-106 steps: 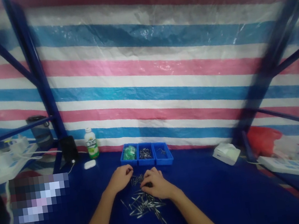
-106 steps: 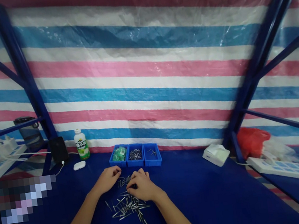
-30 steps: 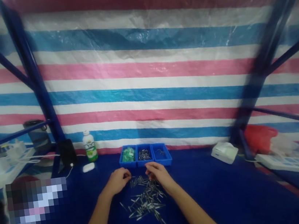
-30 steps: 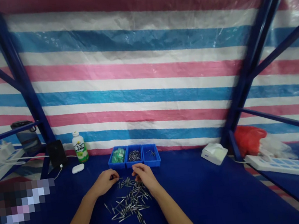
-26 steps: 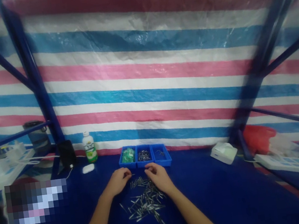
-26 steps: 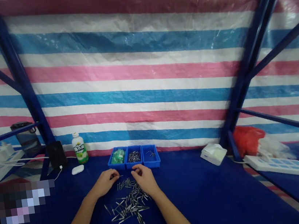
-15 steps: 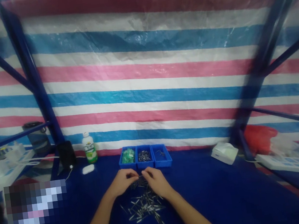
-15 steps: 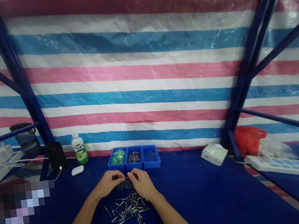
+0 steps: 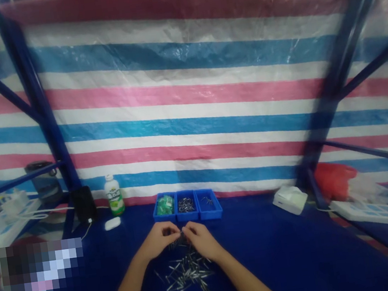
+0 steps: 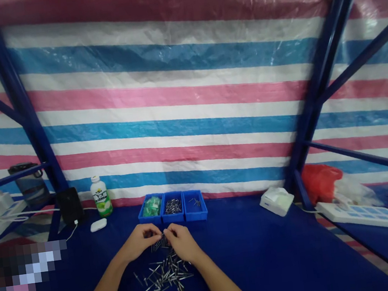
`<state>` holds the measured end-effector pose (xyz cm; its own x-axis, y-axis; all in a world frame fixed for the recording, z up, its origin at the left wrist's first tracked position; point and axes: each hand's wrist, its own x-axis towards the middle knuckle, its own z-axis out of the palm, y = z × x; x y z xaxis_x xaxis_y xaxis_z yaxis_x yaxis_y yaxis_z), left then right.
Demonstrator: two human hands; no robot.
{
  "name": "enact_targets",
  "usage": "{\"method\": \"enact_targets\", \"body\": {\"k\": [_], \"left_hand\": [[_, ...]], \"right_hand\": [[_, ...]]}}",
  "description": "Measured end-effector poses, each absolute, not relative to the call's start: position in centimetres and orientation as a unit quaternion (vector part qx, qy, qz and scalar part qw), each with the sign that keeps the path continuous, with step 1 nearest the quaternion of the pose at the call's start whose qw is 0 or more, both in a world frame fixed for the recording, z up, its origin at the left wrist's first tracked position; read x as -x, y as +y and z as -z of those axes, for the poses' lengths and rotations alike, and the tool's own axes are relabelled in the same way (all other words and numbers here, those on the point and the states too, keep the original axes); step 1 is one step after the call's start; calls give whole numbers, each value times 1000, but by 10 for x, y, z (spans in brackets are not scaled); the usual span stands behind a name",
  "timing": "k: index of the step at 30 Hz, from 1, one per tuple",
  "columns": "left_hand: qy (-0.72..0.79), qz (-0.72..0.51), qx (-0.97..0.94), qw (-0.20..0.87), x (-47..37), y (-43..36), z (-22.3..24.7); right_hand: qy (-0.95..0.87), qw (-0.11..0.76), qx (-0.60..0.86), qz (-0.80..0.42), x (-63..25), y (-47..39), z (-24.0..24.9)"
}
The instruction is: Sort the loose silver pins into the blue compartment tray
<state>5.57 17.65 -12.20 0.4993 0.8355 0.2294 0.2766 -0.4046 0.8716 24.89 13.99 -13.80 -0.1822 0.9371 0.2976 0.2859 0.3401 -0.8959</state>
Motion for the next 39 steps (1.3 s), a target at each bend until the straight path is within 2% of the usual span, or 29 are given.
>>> {"method": "enact_targets", "body": {"k": [5,10,14,17,20,22,24,27,30,33,39], "left_hand": [[343,-405,-709,464,-53,175,116],[377,-421,-704,430,-48,185,121],[424,-390,-727,373,-45,192,128],[486,-337,-756,280,-42,190,130],[557,-259,-769,174,-38,188,131],[578,-236,-768,145,-36,189,132],[582,-234,-765,145,-34,191,133],[577,-235,-766,157,-33,195,134],[548,-228,-784,182,-35,193,134],[514,-217,-805,202,-38,187,132],[492,-197,-822,208,-44,180,129]], "right_hand": [[-580,539,335,-511,-264,144,127],[-445,618,205,-615,-284,142,112],[-451,608,265,-598,-291,141,108],[-455,566,359,-586,-295,146,111],[-410,568,448,-557,-301,155,118],[-378,572,503,-526,-304,160,122],[-390,558,539,-497,-304,164,125],[-523,515,537,-416,-300,161,128],[-688,435,502,-291,-292,150,130],[-773,351,490,-196,-285,139,131],[-807,271,503,-149,-276,129,129]]}}
